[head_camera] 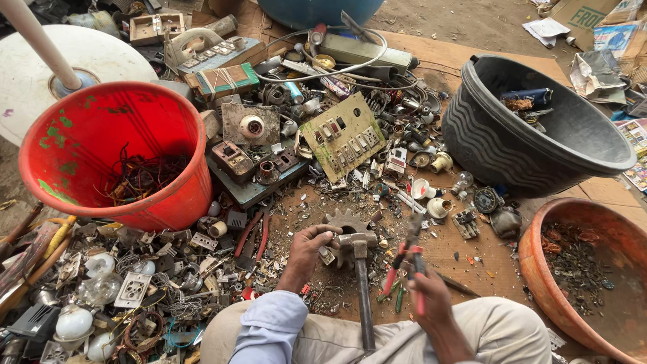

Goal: The person sits on the ground amidst a pile of electronic waste and uses a hammer to smash a metal gear and a white circuit board. The person repeatedly strikes the objects to break them into smaller pieces.

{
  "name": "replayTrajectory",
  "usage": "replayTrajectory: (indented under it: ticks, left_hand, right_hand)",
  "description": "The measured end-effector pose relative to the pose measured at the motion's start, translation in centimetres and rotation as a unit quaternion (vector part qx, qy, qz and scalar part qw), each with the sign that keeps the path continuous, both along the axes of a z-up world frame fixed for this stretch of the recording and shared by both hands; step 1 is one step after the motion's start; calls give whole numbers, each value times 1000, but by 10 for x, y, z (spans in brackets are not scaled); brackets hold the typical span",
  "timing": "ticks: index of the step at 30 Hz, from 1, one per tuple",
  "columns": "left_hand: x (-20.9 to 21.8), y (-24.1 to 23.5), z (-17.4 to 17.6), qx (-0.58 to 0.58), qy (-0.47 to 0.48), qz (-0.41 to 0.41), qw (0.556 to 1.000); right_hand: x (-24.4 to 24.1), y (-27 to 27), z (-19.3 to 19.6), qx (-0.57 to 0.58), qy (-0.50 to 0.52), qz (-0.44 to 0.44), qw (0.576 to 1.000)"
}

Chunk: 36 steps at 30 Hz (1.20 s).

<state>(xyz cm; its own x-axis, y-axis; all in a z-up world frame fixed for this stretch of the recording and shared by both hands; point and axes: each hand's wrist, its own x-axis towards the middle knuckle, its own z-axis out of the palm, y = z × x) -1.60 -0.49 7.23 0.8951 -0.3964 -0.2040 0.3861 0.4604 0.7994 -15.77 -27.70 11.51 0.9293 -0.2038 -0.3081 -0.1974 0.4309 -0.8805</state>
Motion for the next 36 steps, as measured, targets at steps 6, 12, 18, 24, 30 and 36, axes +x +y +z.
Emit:
replayTrajectory:
  ticks: [6,12,18,24,30,36]
  left_hand:
    - [3,-1,1,-81,52,8,995]
    - [4,1,-2,-71,71,-9,995]
    - [11,-4,-30,-9,56,-34,998]
    - [10,-5,-35,39,45,-38,997]
    - [8,-3,-34,128,23,-39,991]
    - [9,-6,-43,129,38,-32,990]
  right_hand:
    - [-12,27,70,264,-125,115,949]
    - [-8,58,26,57,123,183,974]
    - [-14,51,22,-140,176,301,927]
    - [-12,52,15,-95,169,277,941]
    - [-12,52,14,-120,169,293,933]
    - [-10,59,22,-99,199,287,932]
